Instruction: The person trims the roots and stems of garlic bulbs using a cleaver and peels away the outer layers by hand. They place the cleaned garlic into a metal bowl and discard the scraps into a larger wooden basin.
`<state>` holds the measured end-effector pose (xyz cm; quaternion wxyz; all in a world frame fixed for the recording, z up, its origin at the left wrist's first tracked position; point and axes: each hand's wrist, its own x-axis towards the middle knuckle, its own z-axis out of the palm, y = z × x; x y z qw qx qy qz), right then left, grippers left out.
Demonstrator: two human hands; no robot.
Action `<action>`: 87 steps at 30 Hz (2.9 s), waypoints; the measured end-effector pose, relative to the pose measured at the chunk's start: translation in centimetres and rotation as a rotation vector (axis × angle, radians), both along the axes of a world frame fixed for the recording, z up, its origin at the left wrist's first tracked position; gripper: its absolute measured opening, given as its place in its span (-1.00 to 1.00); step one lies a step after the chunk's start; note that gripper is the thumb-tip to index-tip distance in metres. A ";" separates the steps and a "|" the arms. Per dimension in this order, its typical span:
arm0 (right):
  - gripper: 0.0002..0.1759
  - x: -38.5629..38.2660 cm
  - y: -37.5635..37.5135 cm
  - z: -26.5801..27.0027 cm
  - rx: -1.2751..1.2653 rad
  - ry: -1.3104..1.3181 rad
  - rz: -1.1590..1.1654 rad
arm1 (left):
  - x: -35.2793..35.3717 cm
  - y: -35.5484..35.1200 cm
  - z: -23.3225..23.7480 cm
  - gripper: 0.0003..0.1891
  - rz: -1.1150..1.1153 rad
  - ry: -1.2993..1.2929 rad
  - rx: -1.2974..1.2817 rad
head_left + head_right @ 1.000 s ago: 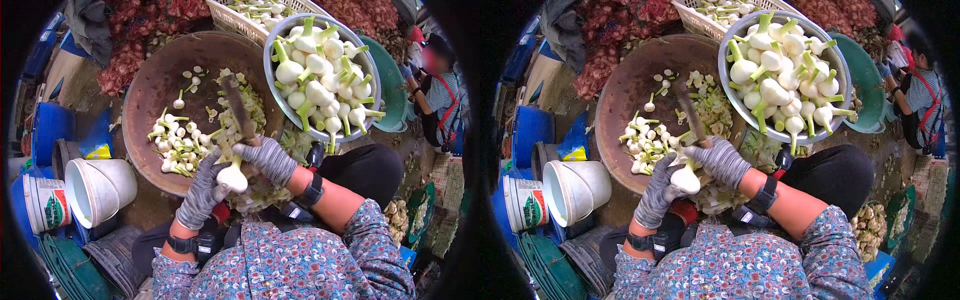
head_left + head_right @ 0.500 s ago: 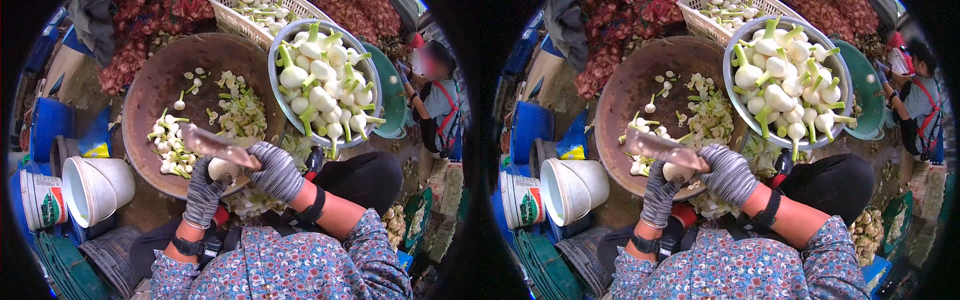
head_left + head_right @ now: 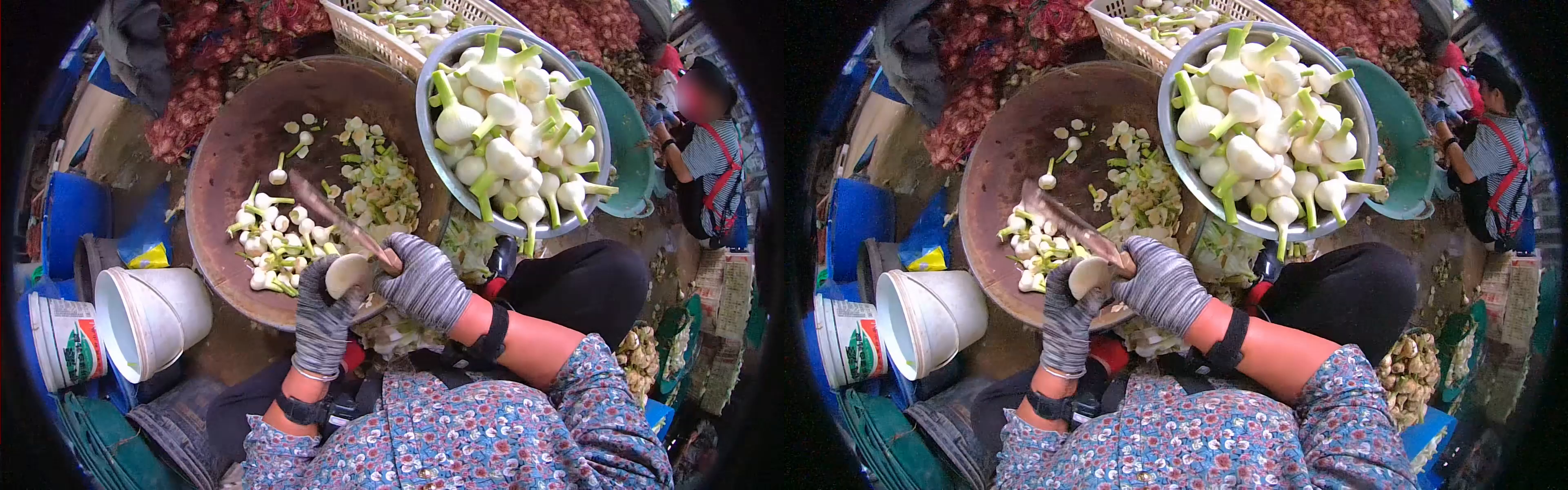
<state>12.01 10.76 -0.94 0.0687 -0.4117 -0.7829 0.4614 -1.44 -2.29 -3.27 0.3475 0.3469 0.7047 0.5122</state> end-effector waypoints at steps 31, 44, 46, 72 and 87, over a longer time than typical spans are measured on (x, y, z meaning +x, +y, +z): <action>-0.66 1.1 3.9 -4.3 0.029 -0.042 -0.297 | -1.2 -0.9 2.6 -0.40 -0.036 -0.838 0.197; -0.67 0.6 0.2 0.5 0.253 0.258 0.243 | -1.2 -3.0 -4.5 -0.70 -0.232 -0.296 -0.120; -0.80 0.3 -0.4 1.2 0.343 0.341 0.171 | -0.8 -3.1 -7.6 -0.69 -0.205 -0.427 -0.100; -0.82 1.1 -1.6 1.3 0.283 0.338 -0.038 | -0.4 -0.4 -2.8 -0.46 -0.408 -0.515 0.209; -0.58 2.5 0.8 -2.2 -0.622 0.311 -0.062 | -2.3 -0.5 1.2 -0.14 -0.492 -0.108 0.032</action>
